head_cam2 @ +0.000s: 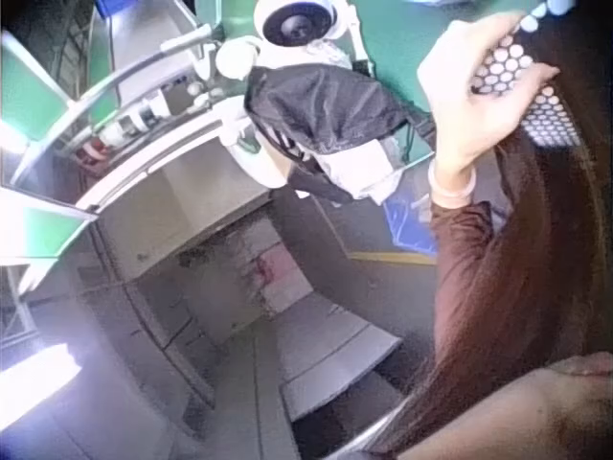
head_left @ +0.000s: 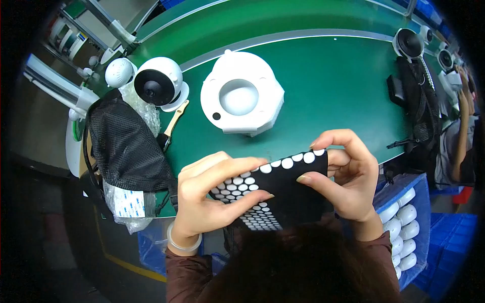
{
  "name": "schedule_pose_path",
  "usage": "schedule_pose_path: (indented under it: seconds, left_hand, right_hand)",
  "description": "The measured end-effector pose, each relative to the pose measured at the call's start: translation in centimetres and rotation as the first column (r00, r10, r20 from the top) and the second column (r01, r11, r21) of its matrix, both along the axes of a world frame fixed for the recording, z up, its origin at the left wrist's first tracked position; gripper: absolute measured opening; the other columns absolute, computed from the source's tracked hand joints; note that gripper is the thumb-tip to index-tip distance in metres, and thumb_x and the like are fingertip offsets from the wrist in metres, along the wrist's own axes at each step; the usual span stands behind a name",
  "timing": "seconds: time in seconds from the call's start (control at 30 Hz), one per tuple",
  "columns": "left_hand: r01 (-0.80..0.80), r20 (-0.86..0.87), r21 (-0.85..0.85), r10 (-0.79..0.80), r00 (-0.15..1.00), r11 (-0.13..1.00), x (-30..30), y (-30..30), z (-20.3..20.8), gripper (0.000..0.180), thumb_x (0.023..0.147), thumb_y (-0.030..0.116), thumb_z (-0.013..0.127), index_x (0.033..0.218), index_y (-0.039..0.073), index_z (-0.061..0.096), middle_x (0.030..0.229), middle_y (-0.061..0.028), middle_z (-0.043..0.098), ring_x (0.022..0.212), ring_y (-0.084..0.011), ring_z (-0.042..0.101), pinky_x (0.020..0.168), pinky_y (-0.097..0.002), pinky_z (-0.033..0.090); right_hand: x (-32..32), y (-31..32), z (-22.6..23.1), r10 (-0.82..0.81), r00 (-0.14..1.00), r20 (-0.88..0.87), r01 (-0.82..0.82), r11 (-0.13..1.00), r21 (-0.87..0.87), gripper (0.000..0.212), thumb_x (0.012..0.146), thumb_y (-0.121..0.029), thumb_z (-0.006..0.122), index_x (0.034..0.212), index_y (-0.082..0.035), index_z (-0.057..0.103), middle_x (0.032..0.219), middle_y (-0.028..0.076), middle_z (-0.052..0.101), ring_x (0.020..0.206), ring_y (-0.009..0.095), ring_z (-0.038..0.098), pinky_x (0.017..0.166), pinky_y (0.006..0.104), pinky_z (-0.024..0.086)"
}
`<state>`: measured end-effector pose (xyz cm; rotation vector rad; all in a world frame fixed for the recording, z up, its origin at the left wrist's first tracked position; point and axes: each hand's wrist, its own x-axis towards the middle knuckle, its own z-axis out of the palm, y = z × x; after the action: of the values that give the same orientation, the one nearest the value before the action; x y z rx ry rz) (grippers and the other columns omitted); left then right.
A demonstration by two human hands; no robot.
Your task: Applying anti-slip adhesive pads to the bottom of security camera mounts on an electronics assembly line.
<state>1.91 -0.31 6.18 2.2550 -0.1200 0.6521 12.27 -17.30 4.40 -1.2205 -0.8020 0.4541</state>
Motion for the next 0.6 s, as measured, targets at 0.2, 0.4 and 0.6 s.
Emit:
schedule_pose_path:
  seconds: [0.2, 0.4, 0.6]
  left_hand:
    - [0.137, -0.020, 0.015, -0.136, 0.990, 0.991, 0.2, 0.8, -0.2, 0.017, 0.059, 0.004, 0.072, 0.071, 0.000, 0.061, 0.055, -0.0065, 0.052, 0.045, -0.0163, 0.048, 0.041, -0.0243, 0.033]
    - [0.256, -0.094, -0.022, -0.257, 0.962, 0.966, 0.3, 1.1, 0.4, 0.013, 0.061, 0.001, 0.070, 0.071, -0.001, 0.061, 0.060, -0.0072, 0.054, 0.050, -0.0179, 0.050, 0.043, -0.0249, 0.035]
    - [0.025, 0.027, 0.036, -0.026, 0.999, 0.999, 0.3, -0.2, 1.3, 0.016, 0.056, -0.006, 0.068, 0.070, -0.003, 0.061, 0.066, -0.0109, 0.061, 0.059, -0.0163, 0.060, 0.054, -0.0205, 0.044]
  right_hand:
    - [0.4, -0.5, 0.6, -0.102, 0.928, 0.358, 0.158, 0.979, -0.130, 0.035, 0.065, 0.000, 0.070, 0.097, -0.002, 0.056, 0.088, 0.008, 0.059, 0.073, 0.011, 0.059, 0.059, 0.0184, 0.047]
    - [1.5, -0.5, 2.2, 0.051, 0.674, 0.737, 0.166, 0.962, -0.218, 0.031, 0.050, -0.012, 0.076, 0.077, -0.003, 0.063, 0.070, 0.005, 0.057, 0.064, 0.017, 0.053, 0.053, 0.0250, 0.040]
    - [2.2, 0.4, 1.7, 0.020, 0.746, 0.666, 0.106, 0.983, -0.148, 0.015, 0.053, -0.004, 0.072, 0.065, -0.001, 0.062, 0.057, 0.006, 0.057, 0.053, 0.017, 0.053, 0.047, 0.0250, 0.039]
